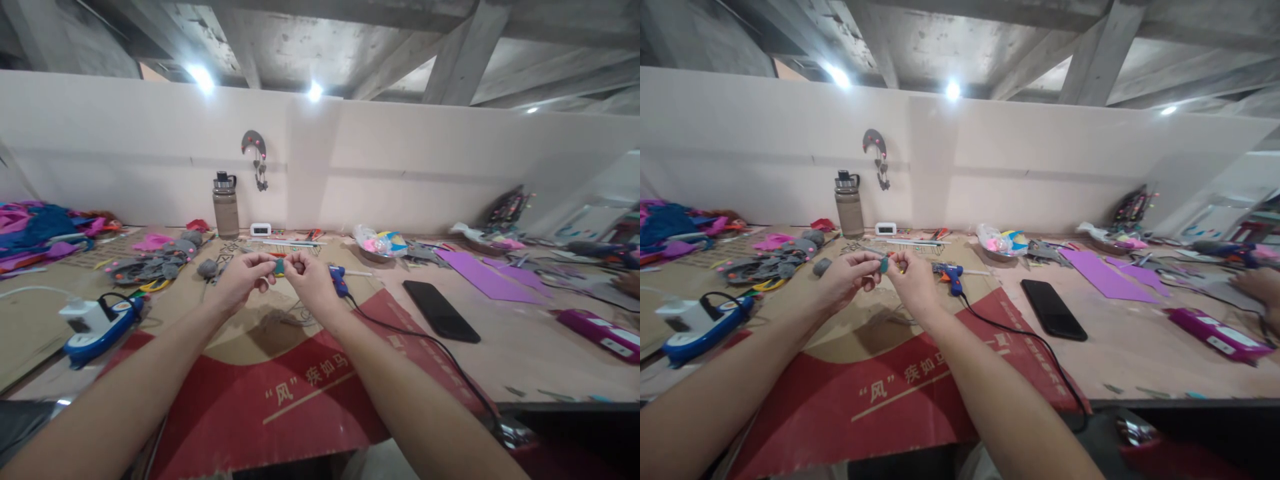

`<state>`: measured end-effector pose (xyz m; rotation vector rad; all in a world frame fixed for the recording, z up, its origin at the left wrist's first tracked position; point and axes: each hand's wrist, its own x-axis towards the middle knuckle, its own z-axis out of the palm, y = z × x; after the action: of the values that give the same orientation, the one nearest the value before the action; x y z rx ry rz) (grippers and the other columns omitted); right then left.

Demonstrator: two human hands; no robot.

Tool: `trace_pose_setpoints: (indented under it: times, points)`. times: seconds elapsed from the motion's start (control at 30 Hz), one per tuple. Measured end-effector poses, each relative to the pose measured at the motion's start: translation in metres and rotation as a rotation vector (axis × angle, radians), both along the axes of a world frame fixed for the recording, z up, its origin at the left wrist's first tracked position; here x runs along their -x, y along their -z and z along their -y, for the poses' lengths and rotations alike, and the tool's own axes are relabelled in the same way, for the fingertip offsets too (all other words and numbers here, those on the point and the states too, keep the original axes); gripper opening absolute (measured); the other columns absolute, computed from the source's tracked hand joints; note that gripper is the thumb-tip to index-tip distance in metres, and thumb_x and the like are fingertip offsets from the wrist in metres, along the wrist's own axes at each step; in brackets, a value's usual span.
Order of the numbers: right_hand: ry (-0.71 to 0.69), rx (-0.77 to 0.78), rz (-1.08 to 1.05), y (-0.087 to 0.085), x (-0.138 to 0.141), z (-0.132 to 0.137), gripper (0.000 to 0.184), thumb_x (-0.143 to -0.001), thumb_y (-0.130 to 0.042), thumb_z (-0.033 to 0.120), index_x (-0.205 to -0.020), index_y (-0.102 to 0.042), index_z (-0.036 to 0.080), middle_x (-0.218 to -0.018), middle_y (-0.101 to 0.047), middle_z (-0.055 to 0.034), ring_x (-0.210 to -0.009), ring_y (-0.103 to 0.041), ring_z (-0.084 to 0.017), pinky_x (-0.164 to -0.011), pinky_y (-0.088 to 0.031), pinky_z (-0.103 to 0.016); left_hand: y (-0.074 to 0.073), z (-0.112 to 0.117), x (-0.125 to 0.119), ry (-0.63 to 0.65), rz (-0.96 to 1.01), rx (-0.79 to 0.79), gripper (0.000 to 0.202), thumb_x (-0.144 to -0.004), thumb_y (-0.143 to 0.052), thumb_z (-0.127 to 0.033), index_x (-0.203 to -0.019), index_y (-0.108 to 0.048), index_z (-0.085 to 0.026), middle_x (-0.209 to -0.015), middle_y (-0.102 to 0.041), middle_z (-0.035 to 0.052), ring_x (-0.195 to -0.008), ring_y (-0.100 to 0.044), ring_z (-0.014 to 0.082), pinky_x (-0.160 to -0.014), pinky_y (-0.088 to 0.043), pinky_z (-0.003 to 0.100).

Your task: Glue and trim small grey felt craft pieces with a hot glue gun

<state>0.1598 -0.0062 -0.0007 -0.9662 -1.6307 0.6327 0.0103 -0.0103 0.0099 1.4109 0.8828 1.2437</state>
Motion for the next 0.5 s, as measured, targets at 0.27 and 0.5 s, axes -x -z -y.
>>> trace_pose_setpoints:
  times: [0.27, 0.5]
  points:
    - [-0.020, -0.023, 0.023, 0.0043, 0.0036, 0.0016, 0.016, -0.077, -0.047, 0.032, -0.074, -0.053, 0.018, -0.060, -0.047, 0.0036, -0.054, -0.039, -0.009, -0.050, -0.029, -0.020, 0.0028, -0.0011, -0.0003, -0.057, -0.073, -0.046, 0.017, -0.070, -0.065, -0.031, -0.073, -0.061, -0.014, -0.052, -0.056, -0.0010, -0.041, -0.045, 0.0066, -0.040, -0.033, 0.019]
    - [-0.052, 0.134, -0.124, 0.0016, 0.0016, -0.0025, 0.020, -0.073, -0.050, 0.036, -0.066, -0.052, 0.017, -0.053, -0.040, 0.0053, -0.048, -0.033, -0.007, -0.046, -0.026, -0.020, -0.0024, -0.0008, 0.0033, 0.119, 0.054, 0.075, 0.020, -0.072, -0.064, -0.030, -0.080, -0.064, -0.012, -0.061, -0.061, 0.0043, -0.052, -0.054, 0.0104, -0.046, -0.038, 0.020]
